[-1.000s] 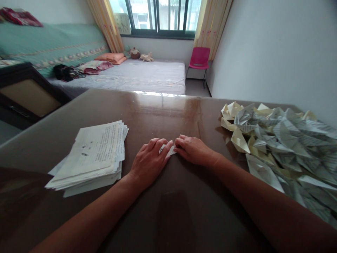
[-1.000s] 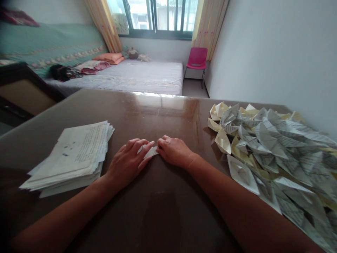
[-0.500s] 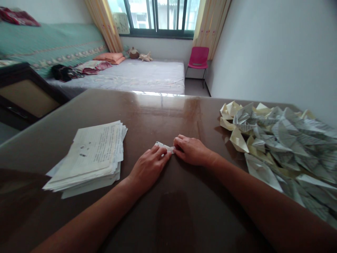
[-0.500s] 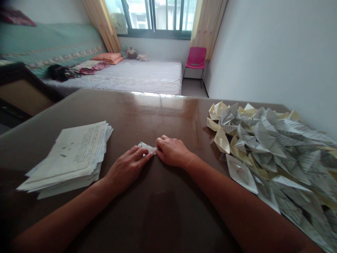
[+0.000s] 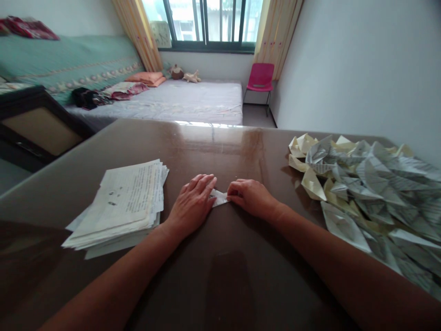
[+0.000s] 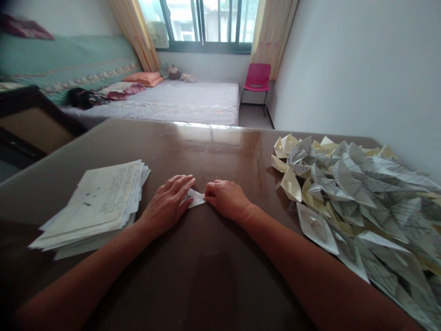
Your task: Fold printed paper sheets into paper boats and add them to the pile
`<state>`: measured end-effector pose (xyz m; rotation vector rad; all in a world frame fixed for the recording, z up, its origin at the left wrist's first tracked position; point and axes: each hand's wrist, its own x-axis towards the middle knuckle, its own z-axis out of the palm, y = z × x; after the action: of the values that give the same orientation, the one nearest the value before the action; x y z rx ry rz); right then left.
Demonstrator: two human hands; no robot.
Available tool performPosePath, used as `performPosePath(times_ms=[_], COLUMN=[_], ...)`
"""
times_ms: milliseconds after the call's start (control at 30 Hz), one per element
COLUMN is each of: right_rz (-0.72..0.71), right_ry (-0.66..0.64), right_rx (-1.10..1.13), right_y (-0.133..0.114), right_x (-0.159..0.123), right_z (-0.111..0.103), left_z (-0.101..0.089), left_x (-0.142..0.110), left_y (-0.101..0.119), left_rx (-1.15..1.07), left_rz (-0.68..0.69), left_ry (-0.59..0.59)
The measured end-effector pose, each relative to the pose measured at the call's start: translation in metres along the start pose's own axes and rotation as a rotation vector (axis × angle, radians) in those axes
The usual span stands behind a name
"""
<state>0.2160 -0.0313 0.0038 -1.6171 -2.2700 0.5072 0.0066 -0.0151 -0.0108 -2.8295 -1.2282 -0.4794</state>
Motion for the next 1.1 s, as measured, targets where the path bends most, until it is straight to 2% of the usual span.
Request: performPosePath(times_ms=[133, 267, 500, 733, 900, 1100], right_rz=[-0.004, -0.008, -0.047, 0.000, 0.069, 0.001], right_ry=[-0.004, 0.016, 0.047, 0.053, 0.032, 0.002], right_rx=[0.025, 0.051, 0.126, 0.389, 0.556, 0.716], right_y=[0.002, 0.003, 0.009, 0.012, 0.011, 0.015], right_x=[0.001, 0.000, 0.000, 0.002, 0.003, 0.005], right_z=[0.001, 0.001, 0.004, 0.004, 0.005, 0.004], left_z=[0.002, -0.001, -0.005, -0.007, -0.008, -0.009], left_x=[0.003, 0.003, 0.003, 0.003, 0.003, 0.003], left_y=[-0.008, -0.008, -0.001, -0.002, -0.002, -0.003], left_rx=[-0.009, -0.064, -0.350, -0.591, -0.665, -0.644], left_rz=[0.021, -0.013, -0.086, -0.170, -0.173, -0.170], left_ry=[-0.053, -0.045, -0.047, 0.101, 0.125, 0.137])
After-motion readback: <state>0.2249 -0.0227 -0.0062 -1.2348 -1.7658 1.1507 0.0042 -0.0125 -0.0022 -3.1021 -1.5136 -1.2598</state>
